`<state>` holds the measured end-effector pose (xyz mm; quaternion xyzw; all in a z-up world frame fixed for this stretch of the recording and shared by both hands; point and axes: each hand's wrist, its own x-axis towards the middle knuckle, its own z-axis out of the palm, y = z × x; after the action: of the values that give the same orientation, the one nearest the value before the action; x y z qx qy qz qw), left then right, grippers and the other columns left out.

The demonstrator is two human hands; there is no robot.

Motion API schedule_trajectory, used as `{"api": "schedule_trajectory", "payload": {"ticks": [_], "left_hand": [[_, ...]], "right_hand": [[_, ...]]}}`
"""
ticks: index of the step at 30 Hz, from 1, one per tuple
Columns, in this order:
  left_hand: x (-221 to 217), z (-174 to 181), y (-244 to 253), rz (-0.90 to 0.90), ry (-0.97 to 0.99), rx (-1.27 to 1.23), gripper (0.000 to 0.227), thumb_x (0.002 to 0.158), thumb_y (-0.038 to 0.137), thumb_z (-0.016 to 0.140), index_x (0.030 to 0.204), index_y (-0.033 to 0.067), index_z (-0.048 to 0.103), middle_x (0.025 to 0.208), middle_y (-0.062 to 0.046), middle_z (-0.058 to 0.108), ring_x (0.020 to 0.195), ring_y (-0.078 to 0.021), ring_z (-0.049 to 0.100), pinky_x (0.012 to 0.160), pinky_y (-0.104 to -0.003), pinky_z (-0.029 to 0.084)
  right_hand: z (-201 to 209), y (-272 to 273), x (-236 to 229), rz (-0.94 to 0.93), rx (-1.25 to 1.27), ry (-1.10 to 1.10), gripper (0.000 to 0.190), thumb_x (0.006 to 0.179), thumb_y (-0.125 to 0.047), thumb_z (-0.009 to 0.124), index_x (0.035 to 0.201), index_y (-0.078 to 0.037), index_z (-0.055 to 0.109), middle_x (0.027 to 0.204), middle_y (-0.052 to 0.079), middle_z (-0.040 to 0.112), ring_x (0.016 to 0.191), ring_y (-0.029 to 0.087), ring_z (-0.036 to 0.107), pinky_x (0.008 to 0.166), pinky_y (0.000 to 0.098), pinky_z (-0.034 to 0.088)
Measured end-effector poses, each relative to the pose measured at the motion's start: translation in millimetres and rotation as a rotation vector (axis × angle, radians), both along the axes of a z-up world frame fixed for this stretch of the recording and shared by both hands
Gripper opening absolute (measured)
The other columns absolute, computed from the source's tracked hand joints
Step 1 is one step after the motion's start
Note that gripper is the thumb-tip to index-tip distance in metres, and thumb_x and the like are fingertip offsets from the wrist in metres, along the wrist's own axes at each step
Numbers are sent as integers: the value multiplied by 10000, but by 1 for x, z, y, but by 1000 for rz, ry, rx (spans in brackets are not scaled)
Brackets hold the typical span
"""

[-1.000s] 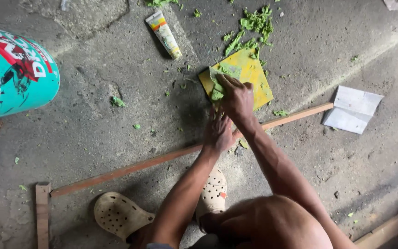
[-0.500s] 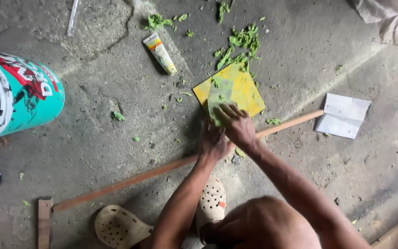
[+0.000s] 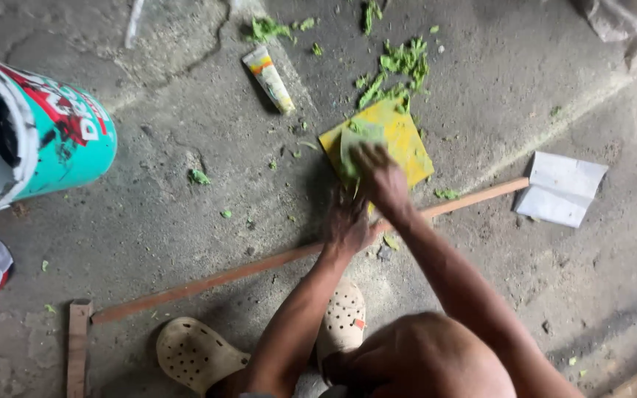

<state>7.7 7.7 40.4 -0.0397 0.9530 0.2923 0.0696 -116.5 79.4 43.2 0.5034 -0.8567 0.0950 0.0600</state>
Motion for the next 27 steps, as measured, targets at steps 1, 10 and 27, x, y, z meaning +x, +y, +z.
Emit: {"api": "schedule_trajectory", "payload": {"ticks": [1,10,27], "left_hand": [[3,-2,-2,-29,-17,37,842,947,713,361,1489,85,503,1590,-67,462,1507,-317,371,1220,-590,255],[-1,-9,5,22,-25,63,895,909,675,465,1556,62,381,1620,-108,397,1478,-394,377,1184,-611,312],[0,-29,16,-12,-10,102,864,897,463,655,1605,99,319,1718,-62,219,1555,-357,253,1258,-589,207]], "right_hand": [[-5,-3,-11,-28,-22,-8,367,857,-37,634,1202,-122,725,1075,108,726,994,328,710,637,379,598],[31,5,2,-193,89,-73,510,812,-8,609,1279,-184,710,1009,132,720,896,377,719,652,478,604],[27,3,2,-128,-28,8,443,792,35,615,1159,-180,739,988,101,738,881,363,737,628,491,603]]}}
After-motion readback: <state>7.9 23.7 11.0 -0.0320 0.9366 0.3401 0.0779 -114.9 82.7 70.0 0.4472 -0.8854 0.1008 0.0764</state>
